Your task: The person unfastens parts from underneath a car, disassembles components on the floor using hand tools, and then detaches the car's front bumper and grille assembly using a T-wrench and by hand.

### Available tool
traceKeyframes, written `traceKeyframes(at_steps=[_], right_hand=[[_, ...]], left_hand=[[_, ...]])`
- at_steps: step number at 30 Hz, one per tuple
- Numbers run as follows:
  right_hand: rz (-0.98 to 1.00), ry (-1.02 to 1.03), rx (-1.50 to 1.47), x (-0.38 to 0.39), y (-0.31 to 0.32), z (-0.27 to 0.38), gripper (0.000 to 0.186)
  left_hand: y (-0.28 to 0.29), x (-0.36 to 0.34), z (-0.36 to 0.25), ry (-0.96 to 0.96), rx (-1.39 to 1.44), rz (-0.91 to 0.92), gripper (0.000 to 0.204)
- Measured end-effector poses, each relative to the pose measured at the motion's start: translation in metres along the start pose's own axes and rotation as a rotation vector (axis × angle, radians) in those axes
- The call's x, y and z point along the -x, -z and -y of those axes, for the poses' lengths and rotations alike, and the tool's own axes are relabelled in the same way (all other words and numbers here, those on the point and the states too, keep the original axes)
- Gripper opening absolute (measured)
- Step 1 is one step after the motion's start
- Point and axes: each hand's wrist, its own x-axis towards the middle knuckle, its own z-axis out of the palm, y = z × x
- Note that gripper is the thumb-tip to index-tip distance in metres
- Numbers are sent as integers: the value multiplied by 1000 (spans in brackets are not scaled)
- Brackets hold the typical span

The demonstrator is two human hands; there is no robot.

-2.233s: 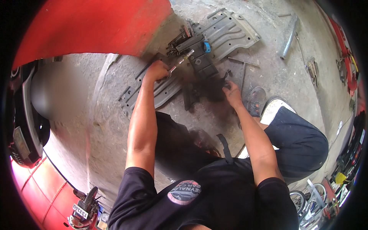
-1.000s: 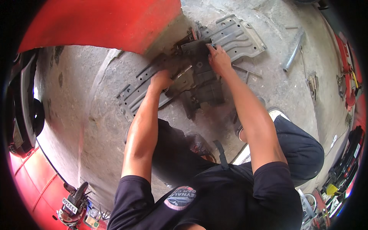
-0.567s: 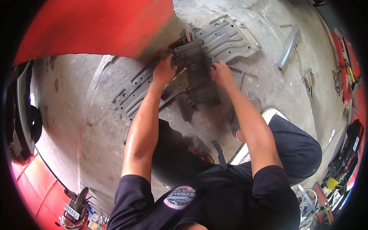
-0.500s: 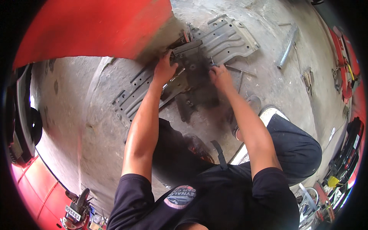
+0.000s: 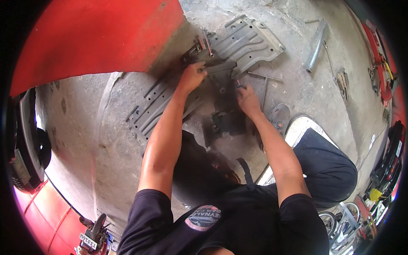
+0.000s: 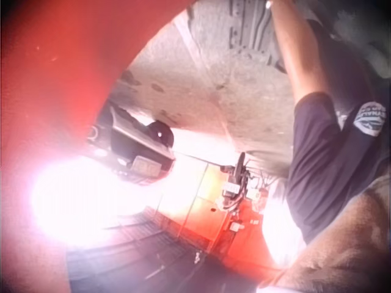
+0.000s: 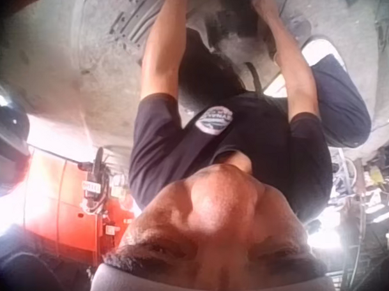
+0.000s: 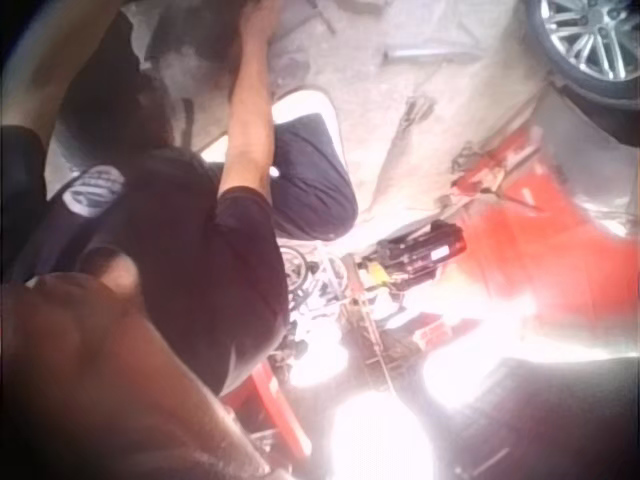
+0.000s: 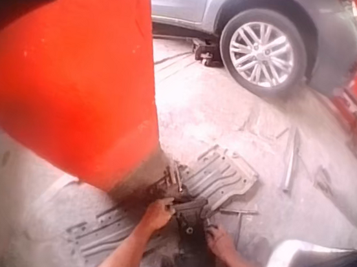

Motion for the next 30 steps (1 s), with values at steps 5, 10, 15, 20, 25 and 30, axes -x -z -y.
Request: traceKeyframes(at_steps=[5, 10, 15, 20, 25, 30], right_hand=[[-19, 42, 118, 1, -4, -2, 20], [-12, 45, 121, -2, -4, 0, 19], [-32, 16, 121, 4, -3, 8, 24], [-118, -55, 162, 16, -11, 12, 36], [-73, -129, 137, 23, -10, 10, 38], [-14, -94, 116, 23, -7, 14, 40]], left_hand=[[12, -6, 8, 16, -43, -123, 31], [32, -9, 9, 65, -116, -251, 26], [40, -6, 17, 140, -162, -245, 25], [49, -7, 23, 171, -190, -252, 23], [48, -5, 17, 192, -163, -198, 23], [51, -7, 27, 133, -215, -192, 24]])
